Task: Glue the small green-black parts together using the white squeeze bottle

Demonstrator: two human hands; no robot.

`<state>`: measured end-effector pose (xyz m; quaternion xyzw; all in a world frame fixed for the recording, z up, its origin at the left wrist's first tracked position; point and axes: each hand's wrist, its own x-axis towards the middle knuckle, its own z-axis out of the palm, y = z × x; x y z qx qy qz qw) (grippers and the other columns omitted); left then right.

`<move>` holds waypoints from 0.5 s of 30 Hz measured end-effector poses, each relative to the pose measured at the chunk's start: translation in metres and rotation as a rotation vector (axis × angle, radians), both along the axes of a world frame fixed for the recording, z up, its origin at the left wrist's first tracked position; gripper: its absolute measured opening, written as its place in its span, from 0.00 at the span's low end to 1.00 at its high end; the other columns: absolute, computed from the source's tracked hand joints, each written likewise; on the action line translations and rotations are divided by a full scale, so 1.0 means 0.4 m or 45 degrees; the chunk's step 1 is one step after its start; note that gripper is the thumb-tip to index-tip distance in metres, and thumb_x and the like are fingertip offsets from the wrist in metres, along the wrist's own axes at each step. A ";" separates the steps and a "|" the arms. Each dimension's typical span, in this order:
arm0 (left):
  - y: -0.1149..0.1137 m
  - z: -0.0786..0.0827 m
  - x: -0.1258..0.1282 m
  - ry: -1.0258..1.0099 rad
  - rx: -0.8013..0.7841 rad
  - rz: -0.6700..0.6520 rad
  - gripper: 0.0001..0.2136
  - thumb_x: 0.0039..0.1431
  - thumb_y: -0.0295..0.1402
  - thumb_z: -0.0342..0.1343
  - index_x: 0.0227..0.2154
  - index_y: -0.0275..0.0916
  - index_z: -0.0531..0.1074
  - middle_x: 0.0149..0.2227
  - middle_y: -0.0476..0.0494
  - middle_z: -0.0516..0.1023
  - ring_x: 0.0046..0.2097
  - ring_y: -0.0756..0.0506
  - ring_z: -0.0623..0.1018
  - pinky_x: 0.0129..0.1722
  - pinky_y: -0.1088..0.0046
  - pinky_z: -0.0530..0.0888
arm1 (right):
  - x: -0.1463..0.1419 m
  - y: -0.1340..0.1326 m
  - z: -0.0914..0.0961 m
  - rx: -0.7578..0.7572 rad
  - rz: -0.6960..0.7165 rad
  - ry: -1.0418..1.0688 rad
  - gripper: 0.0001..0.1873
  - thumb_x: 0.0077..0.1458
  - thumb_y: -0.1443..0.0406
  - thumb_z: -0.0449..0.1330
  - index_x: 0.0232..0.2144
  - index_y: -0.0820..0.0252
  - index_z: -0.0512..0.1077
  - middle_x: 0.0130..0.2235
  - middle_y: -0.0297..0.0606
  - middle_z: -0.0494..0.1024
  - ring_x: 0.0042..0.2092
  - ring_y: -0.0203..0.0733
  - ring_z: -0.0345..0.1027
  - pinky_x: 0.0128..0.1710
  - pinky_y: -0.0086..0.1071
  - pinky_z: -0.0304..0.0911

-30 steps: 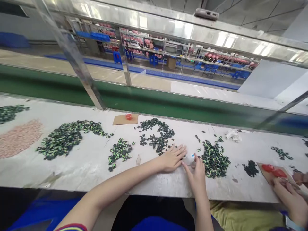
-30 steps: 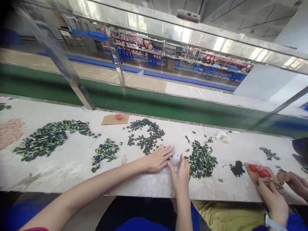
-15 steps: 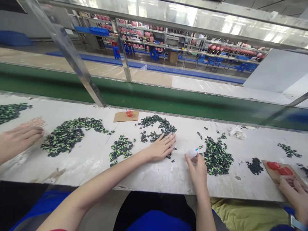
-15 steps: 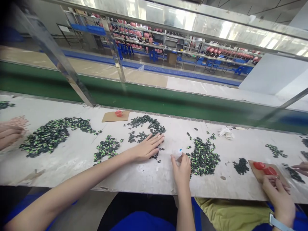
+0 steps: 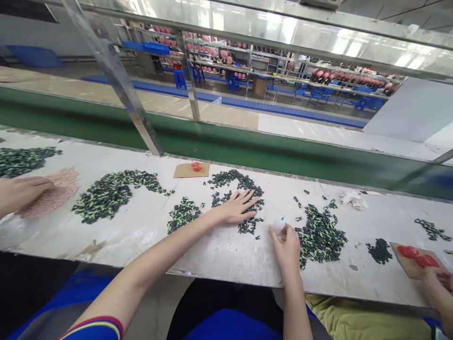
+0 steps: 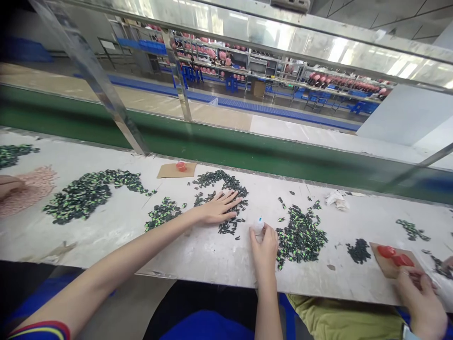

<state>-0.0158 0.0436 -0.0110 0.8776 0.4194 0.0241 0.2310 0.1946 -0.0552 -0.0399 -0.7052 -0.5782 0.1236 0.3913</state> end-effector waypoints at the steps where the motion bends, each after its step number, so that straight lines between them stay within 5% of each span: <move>1: 0.008 0.005 -0.007 -0.015 -0.020 -0.017 0.32 0.62 0.56 0.27 0.66 0.48 0.37 0.68 0.48 0.31 0.68 0.39 0.35 0.64 0.48 0.38 | 0.000 0.001 0.000 0.005 -0.004 0.007 0.27 0.50 0.44 0.53 0.36 0.61 0.69 0.33 0.44 0.73 0.37 0.49 0.66 0.37 0.41 0.63; 4: 0.057 0.011 -0.036 -0.086 0.055 0.148 0.31 0.63 0.54 0.24 0.66 0.49 0.36 0.68 0.50 0.31 0.69 0.39 0.35 0.64 0.47 0.37 | 0.005 0.002 -0.003 -0.022 0.005 0.046 0.27 0.48 0.44 0.54 0.37 0.60 0.69 0.34 0.44 0.73 0.37 0.49 0.66 0.36 0.40 0.63; 8: 0.144 0.004 -0.076 -0.012 0.185 0.608 0.33 0.64 0.51 0.24 0.66 0.39 0.41 0.69 0.43 0.34 0.68 0.35 0.35 0.63 0.44 0.36 | 0.014 0.004 -0.008 -0.048 0.012 0.068 0.26 0.47 0.45 0.56 0.37 0.60 0.69 0.34 0.44 0.73 0.37 0.50 0.66 0.35 0.40 0.64; 11: 0.165 -0.006 -0.079 -0.001 0.144 0.532 0.31 0.64 0.50 0.26 0.66 0.40 0.44 0.69 0.42 0.38 0.68 0.35 0.39 0.63 0.44 0.41 | 0.016 0.005 -0.011 -0.028 0.022 0.068 0.25 0.48 0.45 0.56 0.36 0.59 0.69 0.34 0.44 0.73 0.38 0.50 0.66 0.35 0.39 0.64; 15: 0.114 -0.016 -0.049 -0.031 0.104 0.320 0.30 0.65 0.50 0.27 0.66 0.42 0.45 0.69 0.45 0.39 0.69 0.40 0.41 0.65 0.52 0.45 | 0.014 0.006 -0.013 -0.007 0.033 0.075 0.25 0.48 0.45 0.56 0.36 0.59 0.69 0.34 0.45 0.73 0.38 0.50 0.66 0.34 0.40 0.64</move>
